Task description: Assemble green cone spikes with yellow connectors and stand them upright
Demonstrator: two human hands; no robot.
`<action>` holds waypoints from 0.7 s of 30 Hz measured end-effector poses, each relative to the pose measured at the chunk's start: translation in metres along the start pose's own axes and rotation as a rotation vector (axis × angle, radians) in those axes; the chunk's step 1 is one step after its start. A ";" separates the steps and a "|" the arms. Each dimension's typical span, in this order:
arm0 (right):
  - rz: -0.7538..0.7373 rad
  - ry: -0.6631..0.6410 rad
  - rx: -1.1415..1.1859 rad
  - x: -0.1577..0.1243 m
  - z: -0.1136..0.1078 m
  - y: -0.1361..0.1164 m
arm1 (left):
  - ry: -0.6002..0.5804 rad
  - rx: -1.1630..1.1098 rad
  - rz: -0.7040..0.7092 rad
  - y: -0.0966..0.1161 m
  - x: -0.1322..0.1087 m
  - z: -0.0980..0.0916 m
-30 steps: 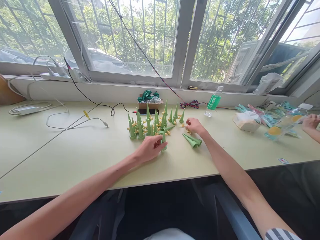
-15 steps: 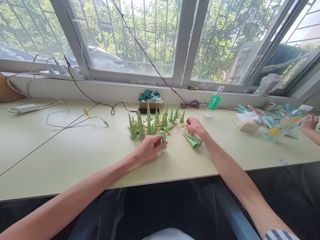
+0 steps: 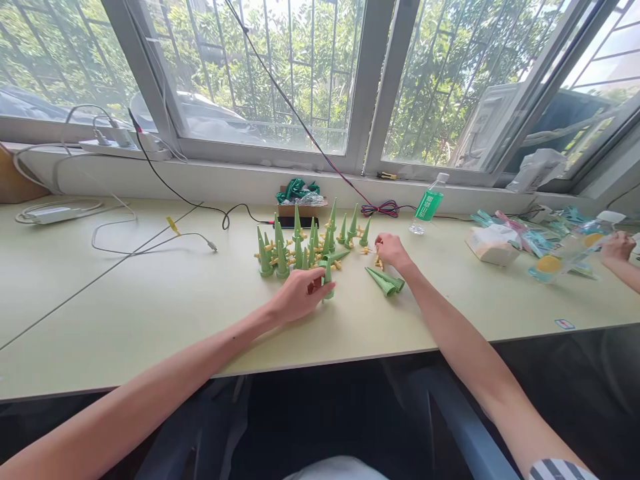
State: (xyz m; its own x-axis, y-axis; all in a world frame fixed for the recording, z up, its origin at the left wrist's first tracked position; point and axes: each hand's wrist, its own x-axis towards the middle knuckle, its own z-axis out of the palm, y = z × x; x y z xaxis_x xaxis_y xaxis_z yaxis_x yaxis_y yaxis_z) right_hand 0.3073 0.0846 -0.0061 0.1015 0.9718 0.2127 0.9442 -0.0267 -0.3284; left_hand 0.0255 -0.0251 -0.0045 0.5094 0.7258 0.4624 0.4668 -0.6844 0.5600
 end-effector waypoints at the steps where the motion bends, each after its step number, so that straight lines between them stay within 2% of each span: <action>1: 0.002 0.007 -0.002 0.001 0.000 0.001 | 0.001 -0.002 -0.001 0.000 0.000 0.000; 13: 0.018 0.056 0.009 0.000 0.003 0.005 | 0.013 -0.020 -0.001 0.000 0.000 0.000; 17: 0.009 0.090 0.039 -0.004 -0.002 0.001 | 0.011 -0.046 -0.020 0.000 0.000 0.000; 20: -0.028 0.176 0.101 -0.012 -0.011 -0.010 | 0.016 -0.104 -0.068 0.001 0.001 0.000; 21: -0.077 0.270 0.199 -0.017 -0.014 -0.016 | 0.025 -0.127 -0.086 0.001 0.001 0.000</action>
State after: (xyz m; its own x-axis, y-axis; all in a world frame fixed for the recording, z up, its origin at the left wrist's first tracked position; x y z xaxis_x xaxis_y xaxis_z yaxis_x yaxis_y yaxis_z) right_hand 0.2947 0.0654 0.0081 0.1368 0.8717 0.4706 0.8755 0.1159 -0.4692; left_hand 0.0262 -0.0251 -0.0031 0.4530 0.7836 0.4251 0.4117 -0.6068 0.6799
